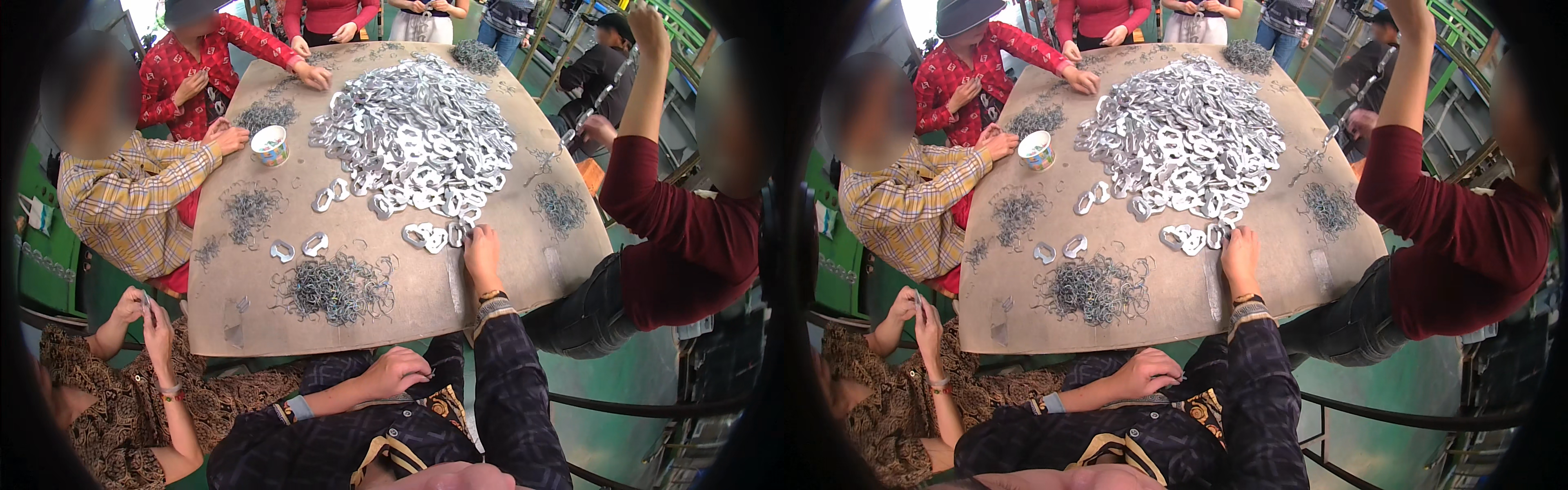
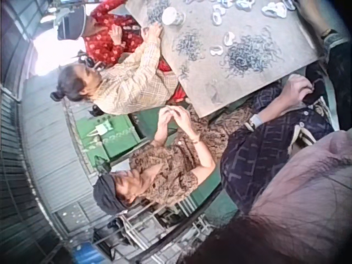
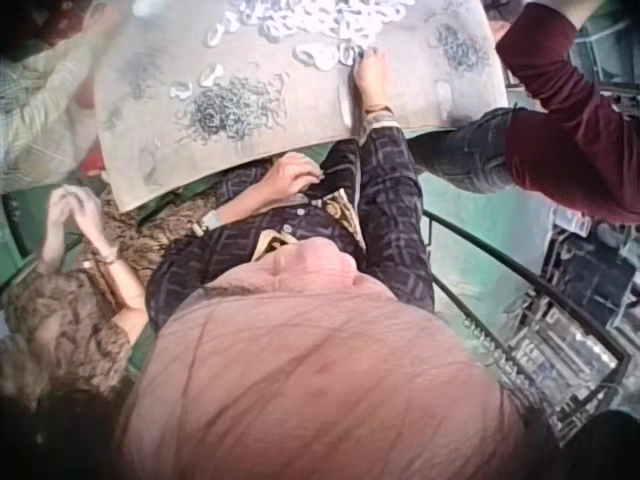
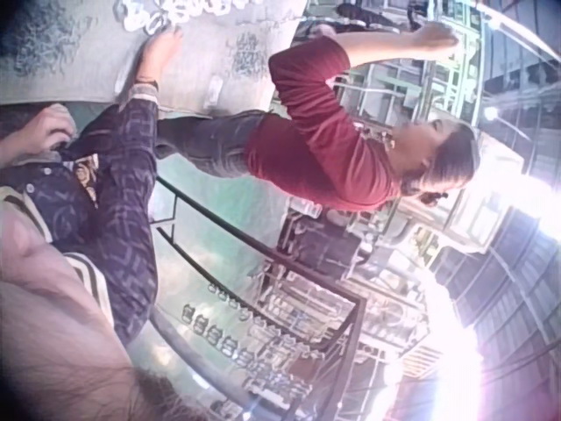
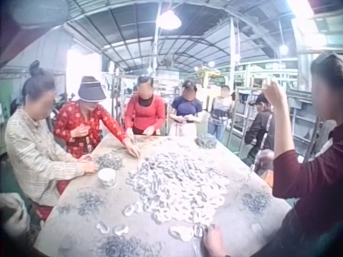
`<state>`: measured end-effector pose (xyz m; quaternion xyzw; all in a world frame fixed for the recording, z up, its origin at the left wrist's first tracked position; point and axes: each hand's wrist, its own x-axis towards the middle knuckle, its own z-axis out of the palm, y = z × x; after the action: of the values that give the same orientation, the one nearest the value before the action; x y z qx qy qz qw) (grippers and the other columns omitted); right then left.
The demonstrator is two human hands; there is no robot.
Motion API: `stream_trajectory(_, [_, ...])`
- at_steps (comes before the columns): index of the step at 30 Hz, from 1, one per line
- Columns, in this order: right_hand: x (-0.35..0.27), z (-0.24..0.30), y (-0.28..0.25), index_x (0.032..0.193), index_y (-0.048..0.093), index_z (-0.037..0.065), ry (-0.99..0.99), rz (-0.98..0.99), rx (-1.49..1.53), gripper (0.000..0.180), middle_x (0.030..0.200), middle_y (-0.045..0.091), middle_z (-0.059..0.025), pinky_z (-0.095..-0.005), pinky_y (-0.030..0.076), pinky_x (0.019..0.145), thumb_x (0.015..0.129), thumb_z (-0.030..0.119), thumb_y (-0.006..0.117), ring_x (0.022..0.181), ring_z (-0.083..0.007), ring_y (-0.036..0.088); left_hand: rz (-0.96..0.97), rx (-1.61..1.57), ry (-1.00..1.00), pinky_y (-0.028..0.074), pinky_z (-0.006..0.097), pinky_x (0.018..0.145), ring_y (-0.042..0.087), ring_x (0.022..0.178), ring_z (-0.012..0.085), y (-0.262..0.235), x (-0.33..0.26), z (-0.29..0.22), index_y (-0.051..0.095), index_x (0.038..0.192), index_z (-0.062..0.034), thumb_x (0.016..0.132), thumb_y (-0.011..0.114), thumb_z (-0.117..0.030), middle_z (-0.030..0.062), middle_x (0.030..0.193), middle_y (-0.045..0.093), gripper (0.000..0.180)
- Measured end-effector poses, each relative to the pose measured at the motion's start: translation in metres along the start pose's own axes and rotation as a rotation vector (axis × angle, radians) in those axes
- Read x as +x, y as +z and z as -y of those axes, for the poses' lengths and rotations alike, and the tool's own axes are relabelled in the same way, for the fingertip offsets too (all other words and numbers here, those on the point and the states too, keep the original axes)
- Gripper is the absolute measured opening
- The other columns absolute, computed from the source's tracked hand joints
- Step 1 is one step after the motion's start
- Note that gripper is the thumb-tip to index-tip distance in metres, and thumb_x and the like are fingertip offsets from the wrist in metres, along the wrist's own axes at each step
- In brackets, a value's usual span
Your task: The person sits at a table with several others, picking up metal rings and wire pieces to assemble them into linked units. The person repeatedly picks a ring, threads a wire through it, and places the finished unit onto a nearby metal rack. Coworkers perform similar assembly tasks around the same table.
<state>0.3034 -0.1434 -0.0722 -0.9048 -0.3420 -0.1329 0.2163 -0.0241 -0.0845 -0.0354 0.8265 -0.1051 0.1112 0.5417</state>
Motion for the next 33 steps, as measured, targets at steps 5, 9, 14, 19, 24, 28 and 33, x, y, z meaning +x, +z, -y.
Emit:
stream_trajectory(5, [-0.055,-0.009,-0.029,0.096,0.057,-0.003,0.452,0.111,1.011,0.009,0.109,0.066,-0.0206,-0.0346,0.060,0.071,0.089,0.002,0.060,0.088,-0.0280,0.069,-0.006,-0.023,-0.007,0.047,0.037,0.082,0.066,0.089,0.0233,0.002,0.008,0.002,0.068,0.090,-0.0062,0.081,0.071,-0.008,0.0044,0.091,0.070,0.010])
stream_trajectory(9, [-0.102,0.034,-0.112,0.100,0.052,-0.002,0.630,0.337,1.397,0.011,0.096,0.069,-0.0222,-0.0329,0.061,0.062,0.090,-0.002,0.057,0.070,-0.0258,0.071,-0.026,-0.056,0.027,0.049,0.037,0.079,0.066,0.085,0.0246,0.000,0.023,-0.003,0.068,0.089,-0.0050,0.080,0.071,-0.007,0.0061,0.089,0.070,0.009])
stream_trajectory(14, [-0.144,0.055,-0.154,0.095,0.052,-0.001,0.641,0.527,1.356,0.009,0.081,0.069,-0.0179,-0.0298,0.057,0.055,0.089,-0.005,0.058,0.061,-0.0202,0.068,-0.081,-0.053,0.032,0.049,0.037,0.076,0.066,0.083,0.0254,0.000,0.039,-0.013,0.067,0.087,-0.0042,0.080,0.071,-0.005,0.0067,0.089,0.070,0.008])
stream_trajectory(19, [-0.167,0.064,-0.170,0.104,0.058,-0.004,0.531,0.683,1.246,0.012,0.079,0.068,-0.0087,-0.0240,0.055,0.056,0.093,0.001,0.059,0.062,-0.0104,0.065,-0.143,-0.021,-0.023,0.047,0.038,0.073,0.065,0.080,0.0284,-0.004,0.046,-0.022,0.067,0.088,-0.0032,0.080,0.071,-0.007,0.0093,0.088,0.069,0.010])
stream_trajectory(24, [-0.175,0.081,-0.177,0.099,0.064,-0.003,0.523,0.582,1.120,0.011,0.074,0.066,-0.0032,-0.0206,0.050,0.055,0.094,0.006,0.062,0.060,-0.0067,0.061,-0.145,0.029,-0.089,0.047,0.039,0.073,0.064,0.080,0.0292,-0.001,0.037,-0.019,0.066,0.085,-0.0046,0.080,0.071,-0.014,0.0092,0.083,0.068,0.011])
stream_trajectory(28, [-0.178,0.087,-0.176,0.096,0.067,-0.003,0.502,0.484,1.056,0.011,0.069,0.065,-0.0022,-0.0214,0.047,0.053,0.093,0.006,0.062,0.059,-0.0066,0.060,-0.131,0.009,-0.097,0.047,0.040,0.075,0.065,0.080,0.0285,-0.002,0.033,-0.014,0.067,0.084,-0.0054,0.079,0.072,-0.015,0.0093,0.083,0.069,0.012])
stream_trajectory(33, [-0.181,0.104,-0.181,0.095,0.069,-0.003,0.336,0.371,0.860,0.009,0.065,0.063,-0.0044,-0.0237,0.046,0.052,0.090,0.002,0.062,0.056,-0.0081,0.059,-0.139,-0.033,-0.115,0.047,0.040,0.079,0.066,0.083,0.0277,-0.003,0.027,-0.011,0.069,0.085,-0.0066,0.079,0.073,-0.014,0.0087,0.085,0.070,0.010])
